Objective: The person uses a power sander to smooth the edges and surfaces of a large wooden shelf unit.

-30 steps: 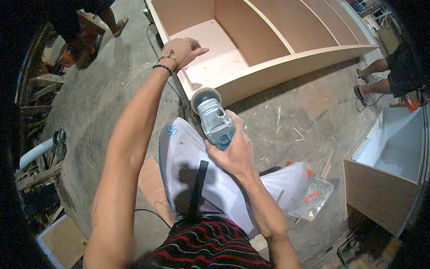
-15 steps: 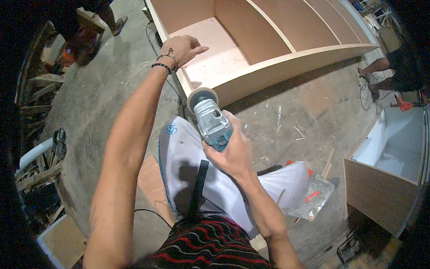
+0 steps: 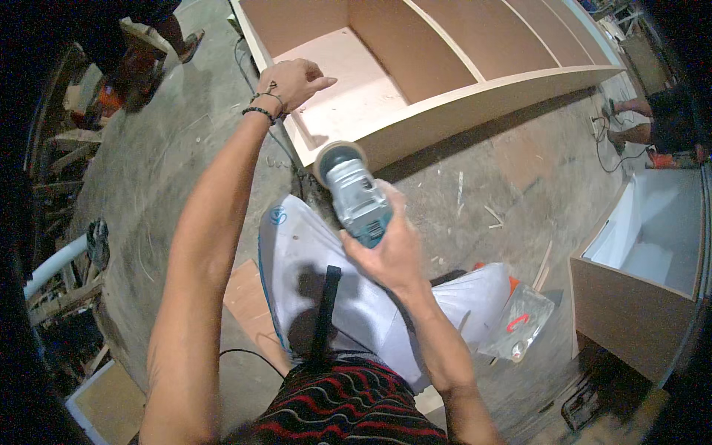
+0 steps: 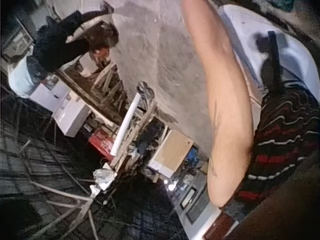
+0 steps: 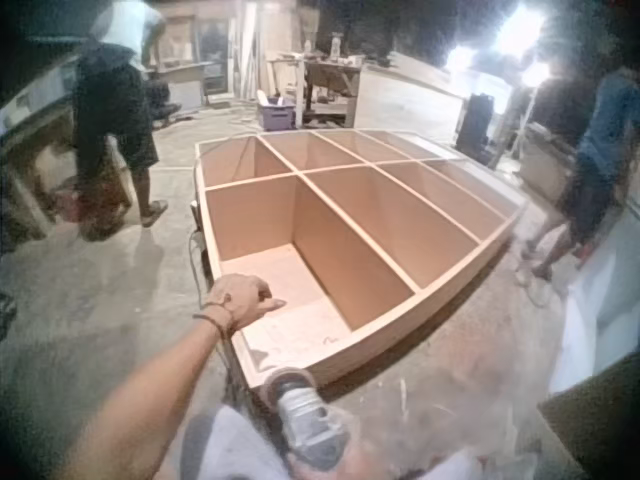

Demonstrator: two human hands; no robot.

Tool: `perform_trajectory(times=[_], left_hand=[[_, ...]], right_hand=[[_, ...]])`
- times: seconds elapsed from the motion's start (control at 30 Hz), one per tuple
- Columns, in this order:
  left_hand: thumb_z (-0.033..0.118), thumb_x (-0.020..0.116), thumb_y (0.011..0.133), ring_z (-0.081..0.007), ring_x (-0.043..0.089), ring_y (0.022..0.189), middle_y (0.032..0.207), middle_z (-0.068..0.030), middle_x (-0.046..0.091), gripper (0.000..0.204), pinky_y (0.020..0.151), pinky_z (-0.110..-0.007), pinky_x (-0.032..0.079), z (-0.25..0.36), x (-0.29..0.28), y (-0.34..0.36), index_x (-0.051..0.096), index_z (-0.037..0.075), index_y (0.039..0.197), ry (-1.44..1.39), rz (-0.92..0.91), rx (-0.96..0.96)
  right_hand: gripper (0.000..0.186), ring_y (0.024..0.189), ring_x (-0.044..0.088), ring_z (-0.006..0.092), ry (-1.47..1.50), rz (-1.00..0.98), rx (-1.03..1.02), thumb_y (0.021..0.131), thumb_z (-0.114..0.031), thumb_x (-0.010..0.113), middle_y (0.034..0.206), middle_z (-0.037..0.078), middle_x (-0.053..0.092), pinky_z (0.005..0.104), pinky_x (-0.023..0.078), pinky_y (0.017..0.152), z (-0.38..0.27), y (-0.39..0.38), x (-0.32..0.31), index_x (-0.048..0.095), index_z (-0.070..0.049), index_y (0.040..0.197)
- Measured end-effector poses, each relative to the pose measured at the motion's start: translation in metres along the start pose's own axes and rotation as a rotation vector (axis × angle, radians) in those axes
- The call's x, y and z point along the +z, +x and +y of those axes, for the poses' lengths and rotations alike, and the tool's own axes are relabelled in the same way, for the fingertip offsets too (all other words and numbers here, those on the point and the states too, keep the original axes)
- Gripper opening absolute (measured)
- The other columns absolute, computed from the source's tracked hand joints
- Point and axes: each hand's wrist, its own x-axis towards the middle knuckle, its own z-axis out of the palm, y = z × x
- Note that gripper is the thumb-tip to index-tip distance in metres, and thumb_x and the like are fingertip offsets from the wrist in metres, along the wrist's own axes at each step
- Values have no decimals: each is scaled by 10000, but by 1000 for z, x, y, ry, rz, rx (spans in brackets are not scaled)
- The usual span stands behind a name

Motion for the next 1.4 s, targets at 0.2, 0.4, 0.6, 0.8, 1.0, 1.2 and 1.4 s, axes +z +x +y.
perform_trajectory(times=[0.2,0.4,0.6,0.8,1.0,1.2,1.4], left_hand=[[690,619,926,-300,759,1045,1111,-92,803,608,927,-419,581,0,1,-1,826,147,1107,-11,-45,-13],[696,614,927,-294,762,1044,1108,-94,804,619,935,-408,578,4,-9,-3,824,141,1106,24,-72,-37],[687,611,927,-276,765,1023,1107,-82,806,624,921,-386,579,7,-7,-2,812,134,1135,13,-92,-54],[668,626,928,-270,767,1007,1071,-93,810,607,888,-387,587,2,-7,-4,818,118,1098,18,-79,-63],[656,641,929,-273,768,983,1053,-106,810,610,871,-391,586,7,-1,-1,817,89,1072,-43,-19,-60],[424,730,945,-211,749,933,981,-135,796,442,862,-339,574,7,-1,-23,794,12,1092,-344,115,86],[348,835,843,-236,779,831,895,-128,788,405,773,-374,614,57,1,-104,783,59,1122,-202,-48,304]], right_hand=[[878,1054,711,487,-84,-62,23,794,-345,855,1180,290,712,520,581,892,-4,-3,10,419,-60,1501],[872,1086,706,480,7,50,-15,794,-298,860,1223,292,694,508,579,907,6,12,-11,402,-57,1496],[820,1114,714,350,16,175,-34,795,-217,885,1210,234,685,432,552,966,26,34,-53,434,-32,1455],[761,1111,661,255,40,302,33,801,-249,886,1206,168,675,400,513,1012,52,59,-92,497,5,1404],[725,1059,653,244,208,386,106,799,-260,888,1181,145,674,388,512,990,74,61,-120,523,18,1360],[698,1046,651,224,366,382,136,806,-267,880,1178,136,664,379,512,976,74,23,-103,532,12,1343],[738,1104,659,282,325,389,38,797,-264,894,1204,174,655,418,512,1000,82,9,-101,525,28,1366]])
